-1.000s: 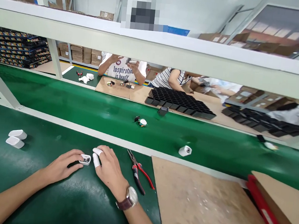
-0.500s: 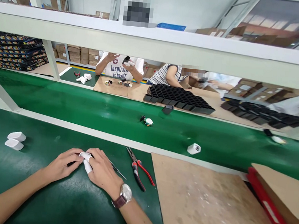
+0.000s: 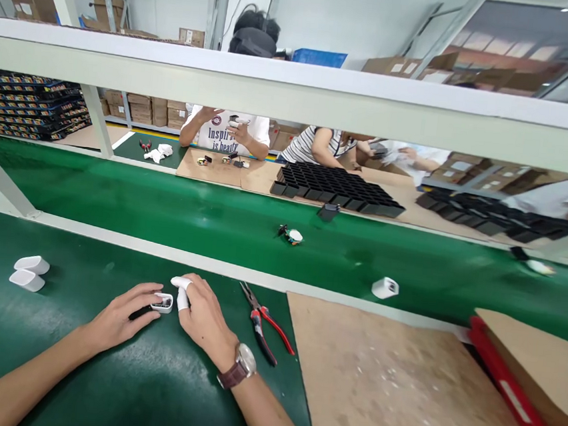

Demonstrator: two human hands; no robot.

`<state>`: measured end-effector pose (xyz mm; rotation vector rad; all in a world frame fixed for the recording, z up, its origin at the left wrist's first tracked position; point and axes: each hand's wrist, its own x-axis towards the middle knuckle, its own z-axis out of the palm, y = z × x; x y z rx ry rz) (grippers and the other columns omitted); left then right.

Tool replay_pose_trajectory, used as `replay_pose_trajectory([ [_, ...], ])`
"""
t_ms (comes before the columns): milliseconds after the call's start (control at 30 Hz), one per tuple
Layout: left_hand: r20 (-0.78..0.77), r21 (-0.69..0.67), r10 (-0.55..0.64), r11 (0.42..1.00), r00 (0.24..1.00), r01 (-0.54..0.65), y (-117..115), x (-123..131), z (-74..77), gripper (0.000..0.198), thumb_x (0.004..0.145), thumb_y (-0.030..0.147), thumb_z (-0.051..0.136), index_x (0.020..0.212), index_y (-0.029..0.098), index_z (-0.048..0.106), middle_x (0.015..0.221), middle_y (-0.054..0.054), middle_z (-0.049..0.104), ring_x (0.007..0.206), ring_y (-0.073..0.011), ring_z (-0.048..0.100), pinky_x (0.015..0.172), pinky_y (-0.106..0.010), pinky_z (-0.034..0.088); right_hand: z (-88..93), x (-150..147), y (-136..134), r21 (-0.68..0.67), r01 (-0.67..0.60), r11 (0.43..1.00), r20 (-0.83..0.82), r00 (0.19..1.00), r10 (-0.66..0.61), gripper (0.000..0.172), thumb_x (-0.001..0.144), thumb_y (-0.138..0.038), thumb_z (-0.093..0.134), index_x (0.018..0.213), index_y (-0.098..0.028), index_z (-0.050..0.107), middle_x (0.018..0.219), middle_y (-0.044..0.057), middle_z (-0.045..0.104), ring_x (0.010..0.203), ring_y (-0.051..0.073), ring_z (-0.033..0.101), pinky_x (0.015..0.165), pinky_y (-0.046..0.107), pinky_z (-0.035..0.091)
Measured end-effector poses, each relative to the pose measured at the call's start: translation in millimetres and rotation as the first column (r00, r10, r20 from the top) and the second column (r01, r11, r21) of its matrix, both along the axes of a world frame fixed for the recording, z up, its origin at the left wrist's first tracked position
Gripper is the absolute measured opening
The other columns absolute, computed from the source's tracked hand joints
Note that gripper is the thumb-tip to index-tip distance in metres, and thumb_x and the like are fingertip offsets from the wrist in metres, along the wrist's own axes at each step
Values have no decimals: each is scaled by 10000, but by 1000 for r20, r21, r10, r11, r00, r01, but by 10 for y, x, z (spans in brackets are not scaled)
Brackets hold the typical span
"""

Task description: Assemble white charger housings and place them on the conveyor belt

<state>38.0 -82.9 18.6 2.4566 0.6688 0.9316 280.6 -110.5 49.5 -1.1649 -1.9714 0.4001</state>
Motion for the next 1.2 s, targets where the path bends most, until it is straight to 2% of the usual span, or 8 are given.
replay_pose_trajectory([
  [167, 38, 51, -43, 998, 998, 41, -17, 29, 86, 291, 1072, 142, 543, 1306, 279, 646, 1269, -110, 654, 1060, -226, 675, 887, -351, 588, -31, 14, 36, 72, 55, 996, 121, 991, -64, 427, 996, -47, 395, 1343, -208, 583, 1204, 108, 653, 1064, 240, 621, 937, 436, 551],
  [300, 156, -236, 34, 972, 987, 4, 4, 45, 89, 135, 1049, 243, 618, 1120, 237, 732, 1154, -105, 701, 973, -229, 685, 854, -352, 588, 101, 60, 2, -3, 165, 986, 435, 888, -147, 348, 984, -105, 466, 1306, -130, 595, 1219, 168, 623, 1114, 311, 604, 947, 490, 552],
  [467, 429, -890, 506, 377, 748, 255, 174, -22, 108, 266, 866, 347, 880, 981, 150, 742, 986, -84, 717, 880, -200, 708, 765, -262, 635, 107, 288, -67, -130, 289, 948, 658, 741, -136, 382, 784, 39, 541, 1127, -79, 658, 1059, 190, 660, 933, 336, 675, 782, 431, 564],
  [533, 431, -902, 595, 289, 679, 320, 227, -67, 144, 304, 815, 321, 928, 975, 137, 746, 1009, -82, 717, 908, -189, 706, 810, -253, 642, 74, 424, -41, -128, 320, 939, 648, 743, -166, 404, 738, 105, 481, 1043, -81, 668, 971, 194, 674, 843, 317, 687, 729, 396, 543],
  [733, 431, -902, 629, 280, 647, 329, 269, -91, 189, 287, 830, 242, 911, 1020, 95, 754, 1031, -113, 721, 884, -178, 710, 832, -254, 657, 183, 406, -44, -101, 313, 944, 553, 807, -209, 271, 871, 36, 490, 1018, -93, 677, 1042, 247, 675, 963, 357, 693, 827, 453, 552],
  [933, 489, -872, 683, 363, 544, 327, 363, -155, 149, 230, 854, 212, 854, 1035, 125, 742, 1039, -87, 722, 852, -168, 720, 755, -207, 656, 17, -316, -201, -328, -376, 867, 19, 915, 404, 317, 1003, -243, 662, 1312, -199, 605, 1222, 69, 722, 959, 174, 752, 806, 271, 633],
  [1067, 491, -871, 703, 413, 514, 267, 395, -247, 104, 157, 891, 194, 783, 1028, 142, 730, 1041, -86, 724, 865, -162, 730, 754, -192, 650, -150, -361, -72, -8, -36, 999, 168, 985, 37, 330, 993, -130, 600, 1316, -65, 613, 1562, 235, 457, 1464, 348, 458, 1189, 536, 466],
  [1200, 464, -869, 668, 473, 582, 149, 423, -232, 81, 217, 874, 268, 807, 1036, 149, 723, 1084, -108, 725, 912, -185, 734, 795, -236, 651, -295, -234, -40, 115, -6, 993, 191, 981, -16, 322, 1058, -222, 522, 1348, -116, 613, 1481, 160, 571, 1412, 301, 519, 1198, 504, 475],
])
